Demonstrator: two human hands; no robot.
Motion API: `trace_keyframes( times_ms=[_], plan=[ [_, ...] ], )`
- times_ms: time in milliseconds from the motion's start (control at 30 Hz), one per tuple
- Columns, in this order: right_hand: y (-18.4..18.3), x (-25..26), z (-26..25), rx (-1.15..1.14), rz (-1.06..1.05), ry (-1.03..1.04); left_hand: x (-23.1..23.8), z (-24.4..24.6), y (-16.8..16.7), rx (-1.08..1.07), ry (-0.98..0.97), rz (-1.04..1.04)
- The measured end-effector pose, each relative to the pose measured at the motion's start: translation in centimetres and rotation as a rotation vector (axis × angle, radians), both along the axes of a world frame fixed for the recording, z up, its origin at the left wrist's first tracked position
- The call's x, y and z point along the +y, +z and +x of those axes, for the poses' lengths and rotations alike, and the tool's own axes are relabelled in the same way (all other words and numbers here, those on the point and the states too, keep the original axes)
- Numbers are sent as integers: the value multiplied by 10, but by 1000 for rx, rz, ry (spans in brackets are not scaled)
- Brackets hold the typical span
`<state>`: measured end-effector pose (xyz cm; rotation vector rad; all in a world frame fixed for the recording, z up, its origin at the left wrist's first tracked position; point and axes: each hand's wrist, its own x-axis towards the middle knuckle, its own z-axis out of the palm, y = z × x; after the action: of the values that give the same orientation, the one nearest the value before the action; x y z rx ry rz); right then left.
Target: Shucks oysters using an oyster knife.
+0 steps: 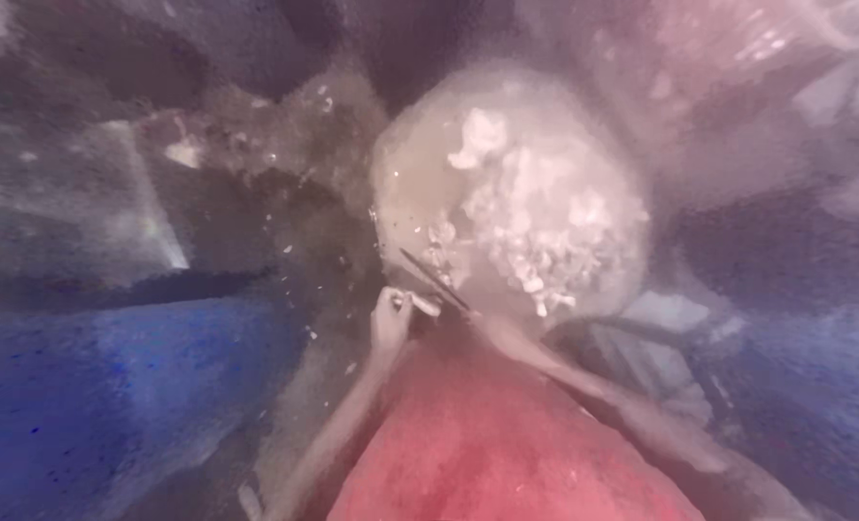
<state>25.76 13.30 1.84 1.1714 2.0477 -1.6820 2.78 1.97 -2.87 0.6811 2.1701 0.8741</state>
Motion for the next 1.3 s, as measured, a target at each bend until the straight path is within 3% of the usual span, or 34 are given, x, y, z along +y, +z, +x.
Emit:
trace_keyframes(
  times_ms=[100, 167, 200, 300, 333, 467, 533, 600, 667, 700, 767, 800, 867, 933, 1000, 1100, 1167, 1300],
  plan=[
    [47, -2, -11, 283, 191, -186, -8, 18, -1, -511, 250, 172],
    [45, -11, -15, 503, 252, -257, -11, 29, -5, -734, 215, 118],
    [29, -16, -11, 472, 231, -202, -15, 35, -8, -777, 191, 73],
    [-9, -5, -5, 10, -66, -23, -20, 47, -12, -794, 160, 27],
    [-6, -2, -9, 16, -74, -52, -17, 42, -13, -733, 129, 22],
    [25, -14, -18, 483, 105, -216, -21, 25, -30, -478, 8, 8],
    [8, -13, -14, 371, 29, -87, -24, 14, -32, -435, -101, -25],
    [-20, 1, -12, 66, -223, 36, -26, 0, -26, -460, -158, 12],
    [-34, 14, -7, -84, -293, -36, -26, -26, -19, -461, 21, 138],
    [-31, 16, -4, -124, -213, -109, -28, -39, -18, -459, 209, 197],
    [-21, 15, 9, -154, 140, -241, -23, -70, -22, -433, 486, 241],
    [-14, 16, 16, -149, 279, -276, -12, -87, -23, -381, 537, 250],
    [0, 16, 37, -111, 329, -330, 24, -107, -13, -250, 430, 266],
    [9, 15, 70, -103, 186, -264, 84, -110, 5, -165, 175, 271],
    [2, 20, 100, -142, 18, -67, 160, -99, 25, -15, -139, 221],
    [-17, 13, 116, -177, 13, 112, 262, -60, 74, 134, -488, 94],
    [-19, 4, 105, -254, 60, 68, 309, -38, 101, 78, -531, -2],
    [-45, -8, 73, -123, 312, 61, 378, -15, 67, -48, -379, 137]
  ],
)
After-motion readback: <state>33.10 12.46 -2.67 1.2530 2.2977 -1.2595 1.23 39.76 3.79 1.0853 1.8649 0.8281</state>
